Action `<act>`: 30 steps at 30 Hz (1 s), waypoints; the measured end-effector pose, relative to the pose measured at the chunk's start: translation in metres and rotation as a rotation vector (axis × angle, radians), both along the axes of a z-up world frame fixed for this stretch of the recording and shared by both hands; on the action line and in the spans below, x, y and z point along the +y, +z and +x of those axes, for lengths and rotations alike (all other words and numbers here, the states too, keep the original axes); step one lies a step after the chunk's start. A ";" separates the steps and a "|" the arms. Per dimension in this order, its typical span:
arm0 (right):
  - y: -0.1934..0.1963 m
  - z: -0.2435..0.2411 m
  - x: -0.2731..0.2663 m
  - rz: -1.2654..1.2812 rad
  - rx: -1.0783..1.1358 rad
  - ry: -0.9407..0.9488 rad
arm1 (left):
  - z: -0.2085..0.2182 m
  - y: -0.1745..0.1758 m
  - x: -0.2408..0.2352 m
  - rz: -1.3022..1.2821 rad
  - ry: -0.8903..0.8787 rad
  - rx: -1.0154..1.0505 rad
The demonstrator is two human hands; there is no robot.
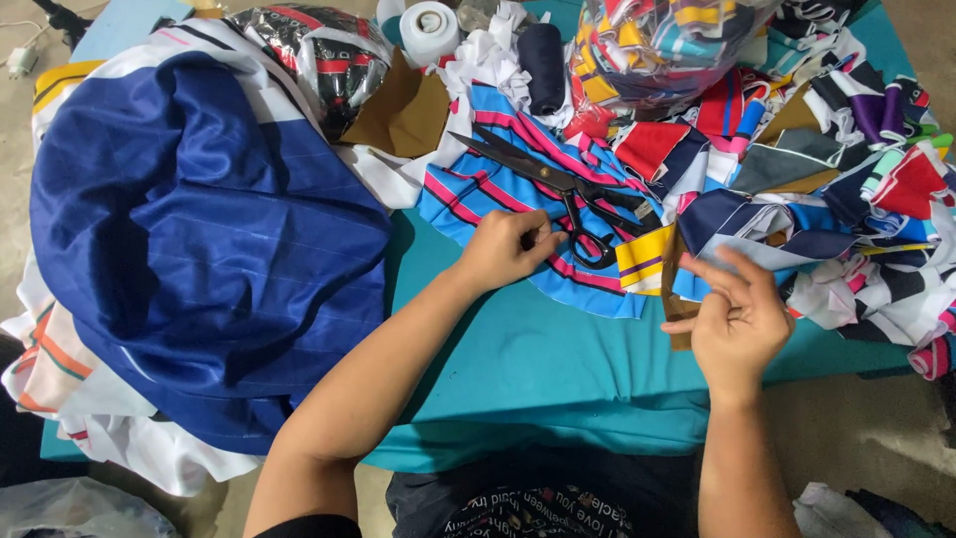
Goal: Sorting, aligning, and cutting various fabric scraps into specific shapes using industrial scissors on a work table.
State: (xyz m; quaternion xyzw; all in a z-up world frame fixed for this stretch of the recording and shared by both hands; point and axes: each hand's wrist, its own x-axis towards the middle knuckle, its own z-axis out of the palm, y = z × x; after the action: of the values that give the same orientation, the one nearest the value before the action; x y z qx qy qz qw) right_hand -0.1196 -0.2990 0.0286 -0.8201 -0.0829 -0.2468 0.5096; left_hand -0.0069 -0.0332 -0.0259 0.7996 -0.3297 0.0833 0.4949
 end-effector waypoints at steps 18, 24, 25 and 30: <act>-0.058 0.032 -0.034 -0.048 0.041 -0.103 | 0.000 0.001 -0.008 0.021 0.103 0.068; -0.065 0.036 -0.033 0.245 -0.077 0.011 | 0.015 0.006 -0.042 0.224 0.100 -0.002; -0.057 0.033 -0.031 0.247 -0.077 0.006 | 0.020 0.006 -0.055 0.226 0.095 -0.001; -0.025 0.027 -0.027 0.011 -0.147 -0.131 | 0.047 0.009 -0.133 0.105 0.035 -0.311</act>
State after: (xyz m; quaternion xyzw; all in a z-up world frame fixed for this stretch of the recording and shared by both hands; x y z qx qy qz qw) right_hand -0.0925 -0.3256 0.0034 -0.8005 -0.0646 -0.3395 0.4896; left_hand 0.0399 -0.1657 -0.0172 0.8075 -0.3922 0.1973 0.3939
